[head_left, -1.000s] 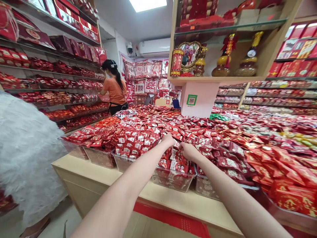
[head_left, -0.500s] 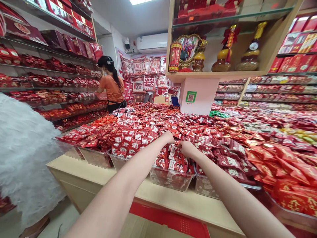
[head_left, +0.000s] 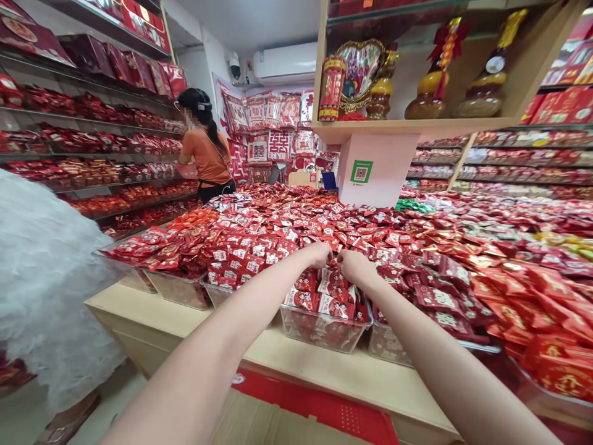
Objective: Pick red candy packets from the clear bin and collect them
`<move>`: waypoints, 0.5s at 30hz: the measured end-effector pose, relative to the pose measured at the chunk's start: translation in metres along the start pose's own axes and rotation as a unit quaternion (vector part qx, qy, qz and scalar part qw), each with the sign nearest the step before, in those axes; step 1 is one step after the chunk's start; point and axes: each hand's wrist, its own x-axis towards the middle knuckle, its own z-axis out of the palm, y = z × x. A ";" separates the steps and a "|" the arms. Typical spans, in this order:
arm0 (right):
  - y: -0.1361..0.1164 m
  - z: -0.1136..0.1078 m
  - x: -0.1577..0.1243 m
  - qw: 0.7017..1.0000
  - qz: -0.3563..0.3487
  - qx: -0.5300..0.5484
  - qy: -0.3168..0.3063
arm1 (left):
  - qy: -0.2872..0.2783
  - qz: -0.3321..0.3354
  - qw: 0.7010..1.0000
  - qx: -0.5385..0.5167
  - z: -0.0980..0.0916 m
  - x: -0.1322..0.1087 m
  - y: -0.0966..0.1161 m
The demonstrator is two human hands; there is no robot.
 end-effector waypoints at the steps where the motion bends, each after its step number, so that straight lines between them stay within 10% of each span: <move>1: 0.000 0.000 0.002 1.000 0.011 -0.002 0.008 | 0.001 0.016 1.000 -0.003 0.001 -0.001 -0.002; 15: 0.006 0.003 0.011 0.998 0.030 -0.033 -0.034 | 0.076 0.087 0.992 -0.046 0.019 0.005 -0.020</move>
